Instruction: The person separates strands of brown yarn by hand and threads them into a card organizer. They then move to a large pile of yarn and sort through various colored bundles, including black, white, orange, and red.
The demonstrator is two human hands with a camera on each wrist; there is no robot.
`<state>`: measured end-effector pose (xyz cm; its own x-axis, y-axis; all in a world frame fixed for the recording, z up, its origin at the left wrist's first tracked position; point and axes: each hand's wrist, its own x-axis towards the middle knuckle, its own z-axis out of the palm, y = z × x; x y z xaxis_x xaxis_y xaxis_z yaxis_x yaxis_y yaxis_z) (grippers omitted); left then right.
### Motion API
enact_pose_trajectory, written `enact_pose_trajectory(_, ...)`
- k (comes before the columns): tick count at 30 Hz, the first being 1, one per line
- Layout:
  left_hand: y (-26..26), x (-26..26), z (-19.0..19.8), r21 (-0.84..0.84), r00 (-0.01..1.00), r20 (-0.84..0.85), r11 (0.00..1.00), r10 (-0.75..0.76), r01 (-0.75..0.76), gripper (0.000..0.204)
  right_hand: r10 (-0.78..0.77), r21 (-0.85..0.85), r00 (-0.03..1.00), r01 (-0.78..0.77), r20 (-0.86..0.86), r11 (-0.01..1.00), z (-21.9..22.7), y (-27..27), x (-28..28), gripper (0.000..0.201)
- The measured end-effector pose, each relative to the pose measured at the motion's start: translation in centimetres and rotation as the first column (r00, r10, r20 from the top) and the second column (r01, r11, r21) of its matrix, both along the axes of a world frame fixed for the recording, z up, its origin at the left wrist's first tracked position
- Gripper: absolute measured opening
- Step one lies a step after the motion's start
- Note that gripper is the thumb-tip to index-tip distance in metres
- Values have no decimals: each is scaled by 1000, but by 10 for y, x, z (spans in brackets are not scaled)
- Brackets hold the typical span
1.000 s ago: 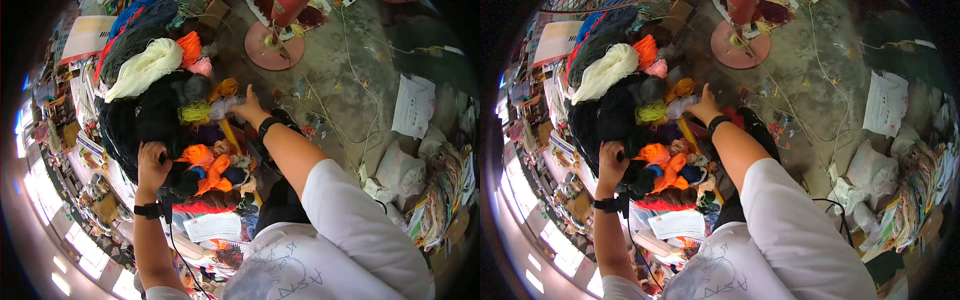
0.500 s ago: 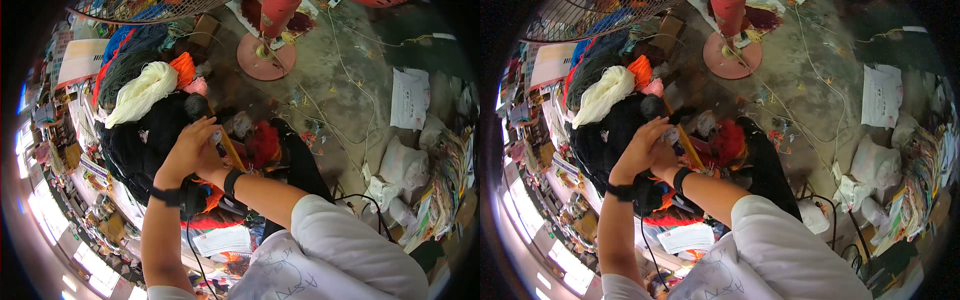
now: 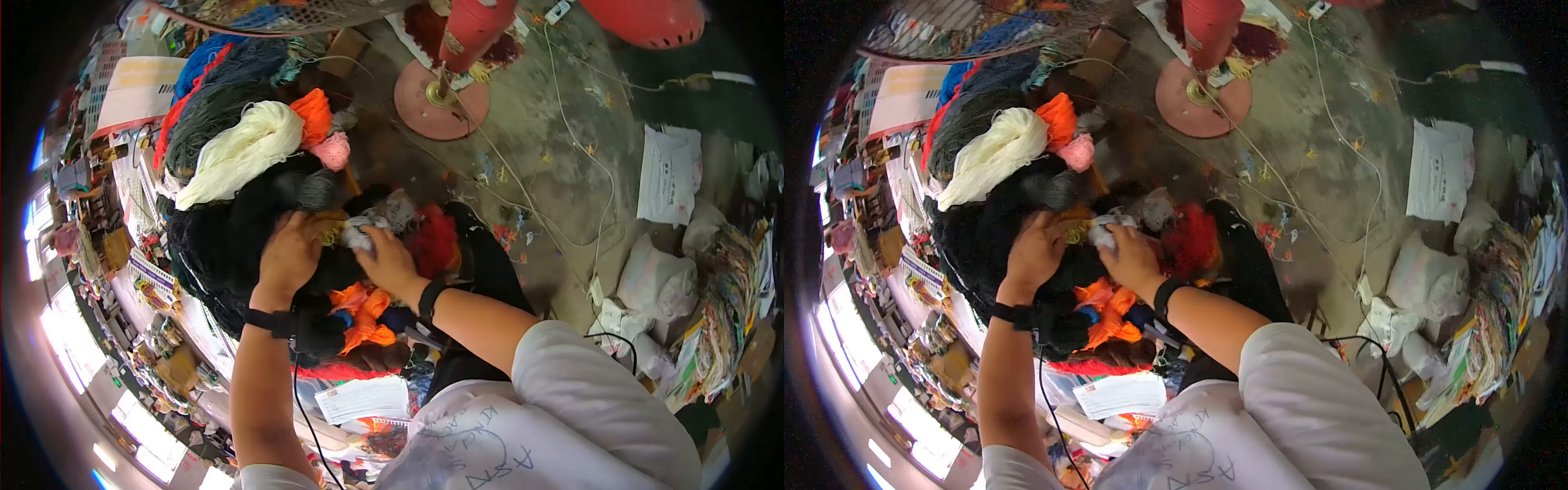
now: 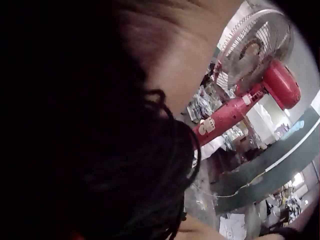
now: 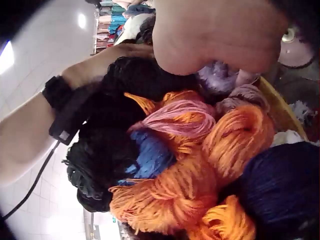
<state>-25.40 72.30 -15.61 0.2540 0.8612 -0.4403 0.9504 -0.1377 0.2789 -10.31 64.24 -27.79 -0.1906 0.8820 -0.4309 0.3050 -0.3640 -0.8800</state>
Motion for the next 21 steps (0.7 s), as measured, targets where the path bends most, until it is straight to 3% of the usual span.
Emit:
enact_pose_trajectory(1, 1, -1, -1, 19, 1000, -4, 1000, 8, -8, 26, -13, -87, 998, 19, 69, 996, -2, 11, 4, 42)
enact_pose_trajectory(2, 0, -2, -4, 38, 1000, -3, 999, -18, 18, 27, -8, -69, 998, 13, 65, 998, -5, 23, 10, 42)
enact_pose_trajectory(4, -2, 0, -4, 39, 999, 12, 998, -42, 42, 31, -128, 158, 899, 66, 420, 985, -13, 47, 14, 40)
enact_pose_trajectory(8, 2, 3, -1, 51, 991, 125, 997, -58, 52, 26, -321, 383, 861, 164, 395, 909, -36, 122, -14, 39)
enact_pose_trajectory(9, 7, 4, 1, 62, 990, 122, 996, -66, 58, 26, -306, 79, 952, 307, -24, 948, -46, 138, -36, 40)
enact_pose_trajectory(10, 14, 5, 4, 24, 964, 266, 1000, 12, -19, 24, -366, -255, 825, 278, -430, 926, -31, 155, -48, 41)
enact_pose_trajectory(11, 20, 7, 7, -28, 911, 402, 996, 91, -88, 21, -237, -258, 784, 102, -574, 961, -14, 159, -55, 53)
enact_pose_trajectory(12, 28, 9, 12, -144, 808, 483, 940, 339, -309, 17, -37, 199, 939, 111, -341, 974, -6, 160, -69, 57)
enact_pose_trajectory(13, 37, 7, 18, -64, 827, 404, 914, 391, -401, 13, -183, 148, 933, 238, -311, 960, -21, 138, -105, 56)
enact_pose_trajectory(14, 48, 7, 22, 31, 804, 420, 879, 420, -475, 12, -54, 271, 983, 101, -175, 957, 2, 129, -102, 54)
enact_pose_trajectory(15, 60, 8, 28, 124, 780, 439, 829, 446, -545, 11, 65, 409, 982, 13, -175, 913, 19, 129, -108, 54)
enact_pose_trajectory(16, 77, 7, 40, 155, 854, 398, 893, 334, -422, 18, 42, 298, 981, 16, -189, 955, 51, 126, -102, 51)
enact_pose_trajectory(17, 89, 6, 37, 155, 855, 399, 895, 331, -418, 18, 18, 181, 980, 19, -200, 983, 76, 122, -96, 49)
enact_pose_trajectory(18, 100, 6, 32, 310, 980, 174, 940, 94, -145, 22, 15, 180, 979, 22, -201, 983, 77, 116, -95, 49)
enact_pose_trajectory(19, 106, 5, 25, 388, 987, -90, 908, -136, 161, 28, 8, 366, 994, 33, -111, 930, 76, 110, -96, 46)
enact_pose_trajectory(20, 107, -12, 9, 197, 976, -152, 963, -153, 182, 36, -16, 538, 1000, 26, -23, 843, 74, 106, -96, 43)
enact_pose_trajectory(21, 109, -15, 12, 196, 976, -153, 963, -154, 183, 36, -17, 537, 1000, 27, -24, 843, 73, 104, -93, 43)
